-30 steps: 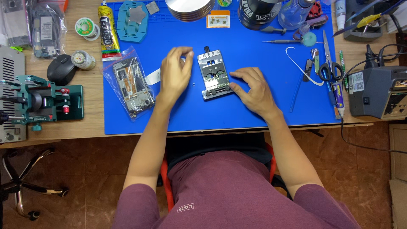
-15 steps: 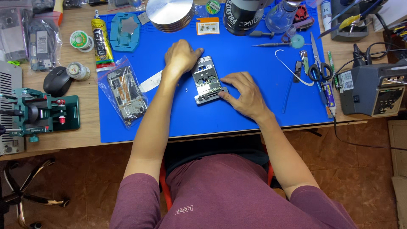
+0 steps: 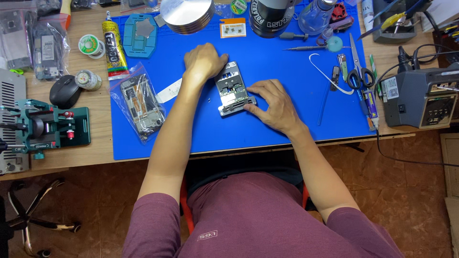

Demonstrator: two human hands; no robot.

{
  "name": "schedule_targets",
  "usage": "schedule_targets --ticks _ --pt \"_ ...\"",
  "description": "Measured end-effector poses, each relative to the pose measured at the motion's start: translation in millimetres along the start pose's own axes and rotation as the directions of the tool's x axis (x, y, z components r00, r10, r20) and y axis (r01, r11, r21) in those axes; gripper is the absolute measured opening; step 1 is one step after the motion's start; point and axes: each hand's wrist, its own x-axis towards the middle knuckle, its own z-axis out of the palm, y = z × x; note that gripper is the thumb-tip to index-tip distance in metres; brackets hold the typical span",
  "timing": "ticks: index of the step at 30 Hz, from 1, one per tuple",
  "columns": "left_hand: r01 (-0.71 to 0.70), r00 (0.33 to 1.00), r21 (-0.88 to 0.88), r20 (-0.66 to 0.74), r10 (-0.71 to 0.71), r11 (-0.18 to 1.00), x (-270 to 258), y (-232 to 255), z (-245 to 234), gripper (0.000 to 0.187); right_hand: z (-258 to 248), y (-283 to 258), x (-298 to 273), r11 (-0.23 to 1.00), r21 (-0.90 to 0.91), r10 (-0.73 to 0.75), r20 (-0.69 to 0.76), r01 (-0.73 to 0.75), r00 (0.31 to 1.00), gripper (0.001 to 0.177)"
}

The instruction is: The person handles a small electronic device on a blue mat, opens a drawer to retrieve tools, and uses tweezers to manipulate components on the device. The person repeatedly adjusts and repositions the device while working with the tools.

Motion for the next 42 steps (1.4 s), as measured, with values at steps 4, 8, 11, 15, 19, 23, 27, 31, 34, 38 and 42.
schedule_targets --ticks 4,8,11,15,19,23,27,31,34,38,42 --pt "-0.002 0.999 0.017 0.035 0.002 1.000 -6 6 -11 0.054 -1 0 0 1.000 0.002 0.002 0.007 -0.002 1.000 0.049" --pt "0.056 0.995 -0.030 0.085 -0.053 0.998 -11 10 -19 0.043 -1 0 1 1.000 0.005 -0.017 -0.001 0.017 1.000 0.049" --pt "0.061 0.994 -0.022 0.090 -0.059 0.998 -6 11 -17 0.043 -1 -1 1 1.000 -0.005 -0.027 -0.003 0.027 1.000 0.049" --pt "0.073 0.990 0.020 0.119 -0.075 0.997 -2 15 -19 0.052 -2 0 1 1.000 -0.014 -0.024 0.014 0.024 1.000 0.054" --pt "0.035 0.994 0.051 0.105 -0.041 0.998 1 11 -14 0.052 -1 0 0 1.000 -0.015 -0.018 -0.012 0.018 1.000 0.054" --pt "-0.011 0.999 -0.028 0.047 0.012 1.000 -8 1 -7 0.052 -1 1 -1 0.998 -0.055 -0.016 0.027 0.017 1.000 0.062" --pt "-0.054 0.965 -0.021 -0.258 0.047 0.998 -26 -12 14 0.074 0 1 -2 0.999 -0.048 -0.021 0.019 0.022 1.000 0.054" --pt "-0.088 0.962 -0.173 -0.269 0.039 0.981 -101 -1 -3 0.070 16 13 -8 1.000 -0.023 0.002 -0.072 -0.004 0.997 0.037" --pt "-0.214 0.965 -0.345 -0.221 0.142 0.914 -120 9 -11 0.062 22 11 -9 0.999 -0.050 -0.021 -0.085 0.017 0.996 0.037" --pt "-0.320 0.943 -0.415 -0.222 0.247 0.852 -120 20 -9 0.071 33 -15 -16 0.995 0.034 -0.088 -0.075 0.090 0.993 0.033" --pt "-0.608 0.791 -0.292 -0.305 0.531 0.738 -106 22 16 0.077 39 -39 -26 0.987 0.107 -0.116 -0.039 0.119 0.993 0.025"
